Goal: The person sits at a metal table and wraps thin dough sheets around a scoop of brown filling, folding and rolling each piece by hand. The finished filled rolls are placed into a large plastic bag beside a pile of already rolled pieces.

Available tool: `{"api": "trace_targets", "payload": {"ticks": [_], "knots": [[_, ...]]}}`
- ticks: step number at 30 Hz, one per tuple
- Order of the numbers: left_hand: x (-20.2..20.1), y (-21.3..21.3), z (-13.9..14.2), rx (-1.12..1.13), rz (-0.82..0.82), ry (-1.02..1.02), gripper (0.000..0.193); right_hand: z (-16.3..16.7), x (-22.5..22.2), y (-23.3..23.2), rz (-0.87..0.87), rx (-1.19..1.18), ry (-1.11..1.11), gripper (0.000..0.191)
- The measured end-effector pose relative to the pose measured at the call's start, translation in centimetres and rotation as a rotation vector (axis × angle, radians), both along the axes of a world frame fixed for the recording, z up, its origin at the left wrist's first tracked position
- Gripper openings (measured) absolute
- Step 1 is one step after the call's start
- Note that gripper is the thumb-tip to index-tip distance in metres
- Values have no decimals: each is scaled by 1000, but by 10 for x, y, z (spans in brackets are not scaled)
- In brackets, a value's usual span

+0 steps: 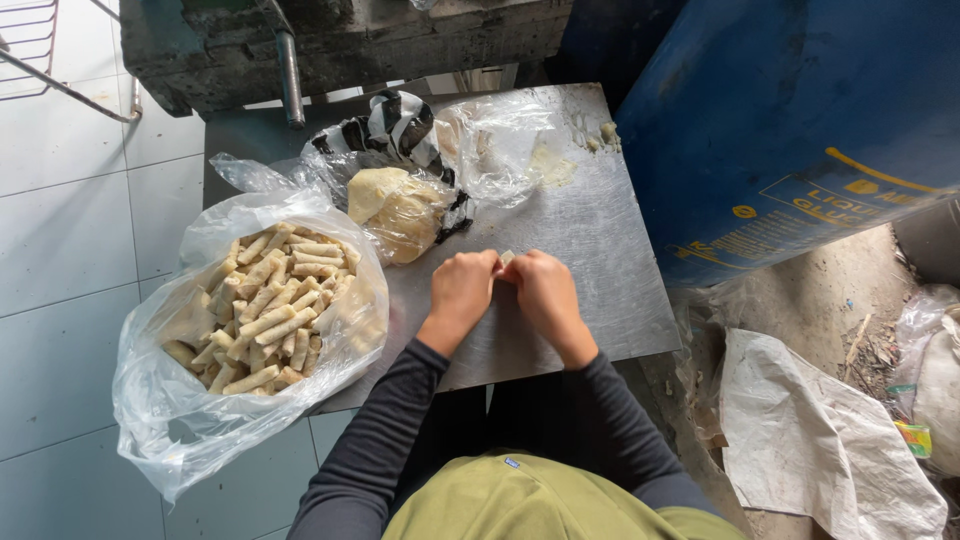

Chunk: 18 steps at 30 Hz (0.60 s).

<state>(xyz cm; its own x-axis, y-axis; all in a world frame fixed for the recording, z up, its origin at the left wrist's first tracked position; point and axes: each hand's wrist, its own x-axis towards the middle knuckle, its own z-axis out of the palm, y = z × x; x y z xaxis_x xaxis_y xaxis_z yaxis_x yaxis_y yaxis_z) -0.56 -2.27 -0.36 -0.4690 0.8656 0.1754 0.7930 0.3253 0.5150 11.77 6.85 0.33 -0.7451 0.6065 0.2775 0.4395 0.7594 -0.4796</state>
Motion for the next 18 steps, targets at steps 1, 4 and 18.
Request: {"api": "trace_targets", "payload": {"ticks": [1,4,18], "knots": [[-3,5,2,-25,29,-66,6,3,-5,9,-26,-48,-85,10],[-17,19,4,-77,57,-227,12,17,-20,41,104,-240,-137,21],[1,-3,-29,286,-108,215,2,-4,18,12,297,98,173,5]]}}
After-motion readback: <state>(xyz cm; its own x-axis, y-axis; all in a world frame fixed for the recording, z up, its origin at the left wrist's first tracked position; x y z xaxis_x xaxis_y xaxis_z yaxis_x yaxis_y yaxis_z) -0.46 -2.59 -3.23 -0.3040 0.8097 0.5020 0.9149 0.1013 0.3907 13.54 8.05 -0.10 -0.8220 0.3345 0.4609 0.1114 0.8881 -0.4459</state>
